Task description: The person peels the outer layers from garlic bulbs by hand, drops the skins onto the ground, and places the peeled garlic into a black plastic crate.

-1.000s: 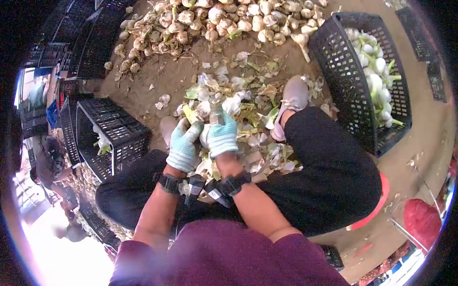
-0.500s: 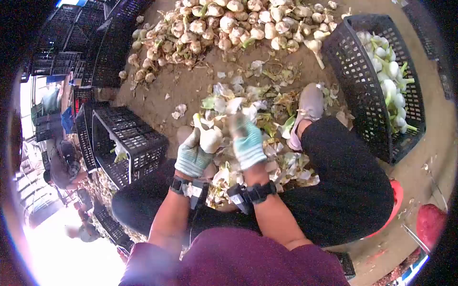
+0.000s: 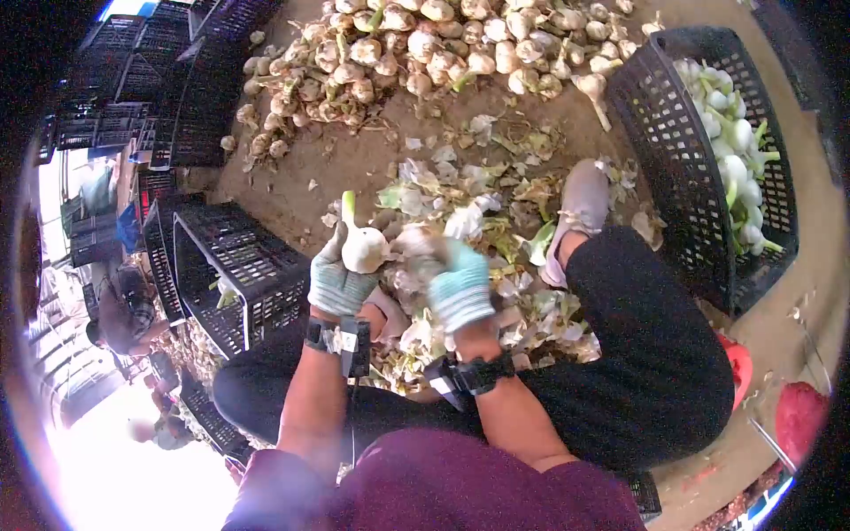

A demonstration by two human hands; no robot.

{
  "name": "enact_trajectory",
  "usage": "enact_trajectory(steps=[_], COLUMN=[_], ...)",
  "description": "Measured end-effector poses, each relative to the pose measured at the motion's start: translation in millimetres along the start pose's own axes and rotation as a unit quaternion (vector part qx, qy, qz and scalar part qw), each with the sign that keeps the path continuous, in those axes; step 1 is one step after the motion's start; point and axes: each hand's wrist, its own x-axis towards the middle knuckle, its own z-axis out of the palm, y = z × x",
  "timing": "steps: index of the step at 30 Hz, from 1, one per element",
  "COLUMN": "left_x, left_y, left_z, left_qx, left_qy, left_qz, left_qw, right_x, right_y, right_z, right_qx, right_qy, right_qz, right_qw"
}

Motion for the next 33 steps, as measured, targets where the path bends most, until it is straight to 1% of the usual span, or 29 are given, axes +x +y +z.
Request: enact_trajectory(steps=[1, 2, 3, 4, 5, 6, 7, 8, 10, 11, 12, 13, 14, 15, 16, 17, 18, 19, 20, 21, 22, 24, 25, 26, 27, 28, 31, 32, 33], left_x=[0, 2, 10, 21, 33, 45, 49, 45, 32, 30, 32, 44, 63, 86, 108, 130, 151, 170, 181, 200, 219, 251, 263, 269, 270, 265, 227, 198, 172], left_y=[1, 4, 9, 8, 6, 3, -1, -2, -5, -3, -1, 6, 9, 16, 27, 42, 59, 75, 92, 105, 117, 134, 136, 137, 137, 135, 123, 113, 98], left_z=[-1, -3, -16, -24, -14, -1, 29, 68, 127, 148, 160, 158, 150, 133, 114, 96, 71, 51, 47, 37, 28, 14, 10, 12, 13, 11, 8, 12, 9], left_qx=[-0.008, -0.017, -0.063, -0.108, -0.022, 0.062, 0.081, 0.102, 0.216, 0.226, 0.237, 0.377, 0.399, 0.474, 0.557, 0.629, 0.722, 0.761, 0.788, 0.812, 0.824, 0.848, 0.849, 0.863, 0.876, 0.876, 0.815, 0.833, 0.768], left_qy=[0.003, 0.006, 0.022, 0.053, 0.059, 0.067, -0.031, -0.127, -0.219, -0.255, -0.29, -0.237, -0.189, -0.107, -0.016, 0.065, 0.124, 0.186, 0.233, 0.288, 0.315, 0.316, 0.313, 0.311, 0.31, 0.311, 0.194, 0.115, 0.075], left_qz=[0.022, 0.045, 0.005, -0.011, 0.027, 0.066, 0.066, 0.061, 0.017, 0.004, -0.007, 0.05, 0.082, 0.122, 0.16, 0.204, 0.3, 0.365, 0.314, 0.3, 0.273, 0.251, 0.248, 0.223, 0.196, 0.191, 0.264, 0.274, 0.214], left_qw=[1.0, 0.999, 0.998, 0.993, 0.998, 0.994, 0.994, 0.985, 0.951, 0.94, 0.927, 0.894, 0.894, 0.865, 0.815, 0.747, 0.612, 0.503, 0.475, 0.409, 0.385, 0.344, 0.346, 0.33, 0.314, 0.315, 0.478, 0.466, 0.599], right_x=[11, 22, 8, 24, 22, 19, 13, 16, 13, 29, 27, 26, 25, 23, 24, 26, 31, 32, 33, 35, 36, 42, 44, 47, 50, 50, 53, 53, 51], right_y=[28, 54, 19, 52, 53, 54, 28, 58, 24, 86, 58, 46, 36, 16, 26, 38, 45, 28, 15, 28, 42, 44, 46, 48, 50, 49, 40, 41, 44], right_z=[-1, 2, -5, 12, 12, 12, 10, 15, -1, 2, 4, 5, 4, -4, -2, 0, 1, -2, -7, -1, 4, 4, 4, 2, -1, 2, 0, 3, 1], right_qx=[0.142, 0.28, -0.009, 0.419, 0.278, 0.127, 0.128, 0.157, -0.019, -0.105, 0.129, 0.155, 0.182, 0.035, 0.017, 0.078, 0.138, 0.085, 0.069, 0.077, 0.085, 0.063, 0.071, 0.078, 0.051, 0.075, -0.029, 0.036, -0.038], right_qy=[0.032, 0.061, 0.087, 0.146, 0.106, 0.065, 0.028, 0.034, -0.002, -0.003, 0.046, 0.083, 0.12, 0.108, 0.159, 0.142, 0.125, 0.096, 0.036, 0.051, 0.064, 0.053, 0.047, 0.04, 0.035, 0.074, 0.049, 0.061, 0.057], right_qz=[0.046, 0.092, -0.015, 0.094, 0.044, -0.007, 0.061, 0.031, 0.032, -0.072, 0.027, 0.056, 0.086, 0.075, 0.029, 0.058, 0.085, 0.088, 0.124, 0.108, 0.094, 0.087, 0.123, 0.158, 0.158, 0.11, 0.074, 0.115, 0.03], right_qw=[0.988, 0.954, 0.996, 0.891, 0.954, 0.99, 0.99, 0.987, 0.999, 0.992, 0.99, 0.983, 0.972, 0.991, 0.987, 0.985, 0.979, 0.988, 0.989, 0.99, 0.99, 0.993, 0.989, 0.984, 0.986, 0.988, 0.996, 0.991, 0.997])
